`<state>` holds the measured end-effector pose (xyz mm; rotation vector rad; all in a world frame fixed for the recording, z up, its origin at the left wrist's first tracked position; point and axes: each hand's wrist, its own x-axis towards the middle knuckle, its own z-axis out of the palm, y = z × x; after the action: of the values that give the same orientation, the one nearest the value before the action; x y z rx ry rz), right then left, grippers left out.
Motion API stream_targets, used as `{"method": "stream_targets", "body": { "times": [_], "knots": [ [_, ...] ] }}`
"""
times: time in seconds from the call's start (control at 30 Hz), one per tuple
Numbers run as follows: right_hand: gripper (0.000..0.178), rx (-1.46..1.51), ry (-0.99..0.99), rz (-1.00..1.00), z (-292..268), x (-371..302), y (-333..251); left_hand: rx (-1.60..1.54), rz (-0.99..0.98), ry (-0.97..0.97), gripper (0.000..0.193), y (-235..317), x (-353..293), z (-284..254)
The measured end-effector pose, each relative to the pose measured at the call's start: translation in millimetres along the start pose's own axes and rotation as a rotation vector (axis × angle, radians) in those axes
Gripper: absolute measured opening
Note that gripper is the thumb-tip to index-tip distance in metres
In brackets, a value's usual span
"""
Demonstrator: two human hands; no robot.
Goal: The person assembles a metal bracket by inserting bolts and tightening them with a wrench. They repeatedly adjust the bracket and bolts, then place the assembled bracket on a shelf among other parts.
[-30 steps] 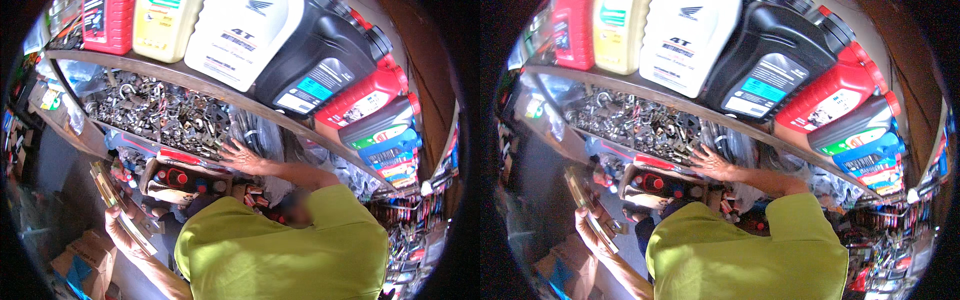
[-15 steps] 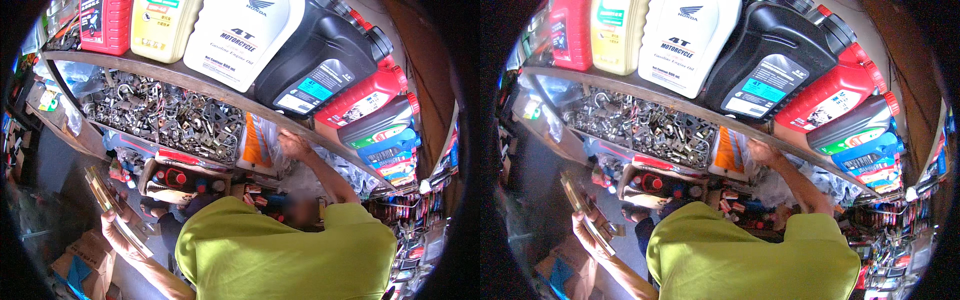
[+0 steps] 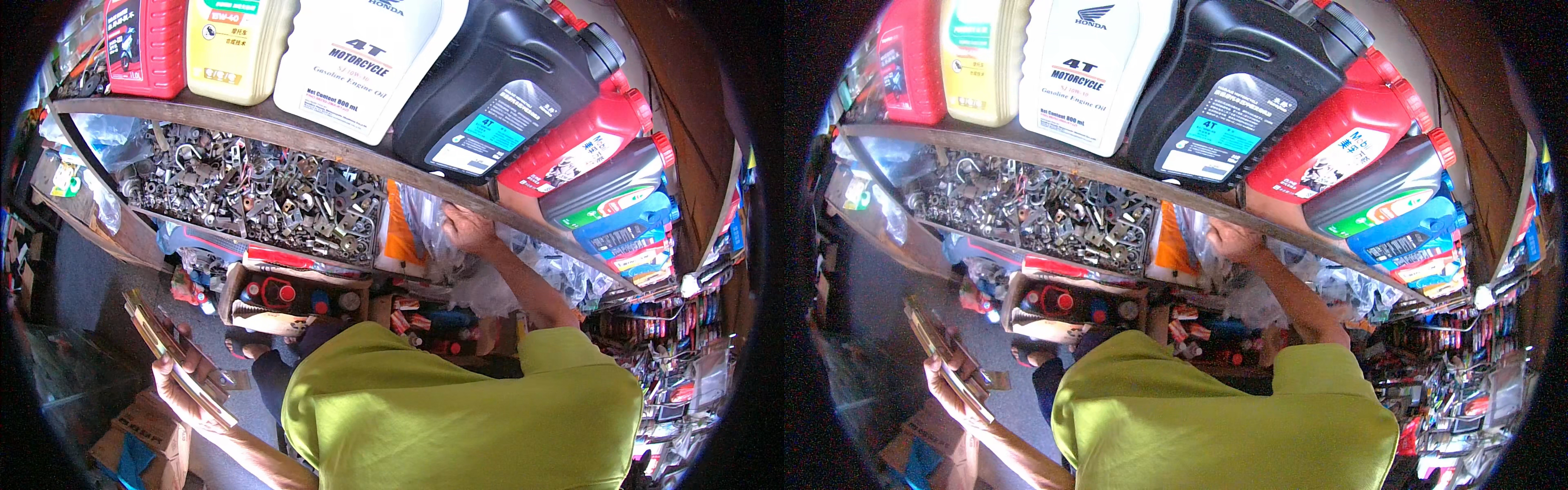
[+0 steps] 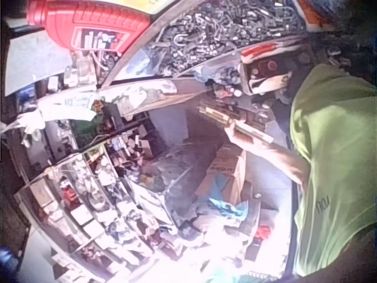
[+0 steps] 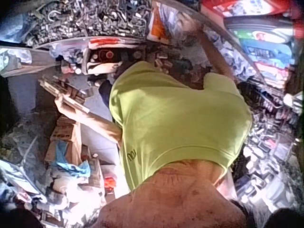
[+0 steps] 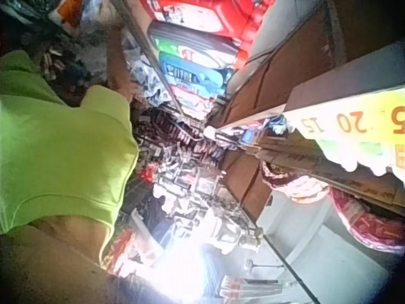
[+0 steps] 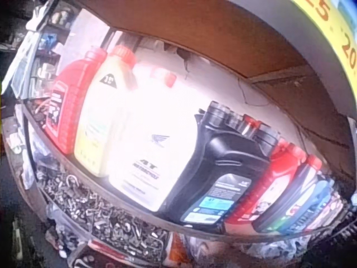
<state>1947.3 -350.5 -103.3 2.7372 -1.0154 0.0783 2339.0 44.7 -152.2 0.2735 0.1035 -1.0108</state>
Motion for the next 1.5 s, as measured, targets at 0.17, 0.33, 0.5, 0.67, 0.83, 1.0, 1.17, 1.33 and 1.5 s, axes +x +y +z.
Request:
{"method": "stream_targets", "body": {
  "times": [0.17,0.33,0.5,0.67,0.83,1.0,1.17,1.33,1.5],
  "knots": [
    [0.033,-0.037,0.064,-0.193,23.3,18.9,-27.8,0.020,-0.004,0.073,0.047,-1.2,0.5,-5.9],
    [0.018,-0.210,0.149,-0.755,55.9,70.8,-69.5,0.061,0.065,0.137,0.045,-4.5,-3.4,16.2],
    [0.015,-0.240,-0.094,-0.720,108.7,77.0,-107.9,0.009,0.112,0.075,0.053,-0.2,-11.4,26.4],
    [0.032,-0.161,-0.037,-0.582,124.1,79.7,-118.7,0.040,0.186,0.038,0.055,6.1,-18.0,31.7],
    [0.041,-0.417,-0.048,-0.508,131.6,85.1,-138.8,0.020,0.182,0.076,0.057,11.2,-17.3,15.1],
    [0.038,-0.487,-0.036,-0.511,158.4,88.7,-133.8,0.038,0.164,0.050,0.055,5.9,-13.5,22.4],
    [0.036,-0.364,-0.101,-0.561,146.4,92.9,-137.9,0.022,0.142,0.059,0.053,1.5,-11.0,21.7],
    [0.033,-0.395,-0.127,-0.536,152.2,96.8,-140.8,0.035,0.152,0.099,0.054,-1.5,-10.6,24.7],
    [0.014,-0.217,-0.120,-0.535,158.8,98.7,-132.7,0.026,0.144,0.060,0.053,1.9,-10.8,25.9]
  ]
}}
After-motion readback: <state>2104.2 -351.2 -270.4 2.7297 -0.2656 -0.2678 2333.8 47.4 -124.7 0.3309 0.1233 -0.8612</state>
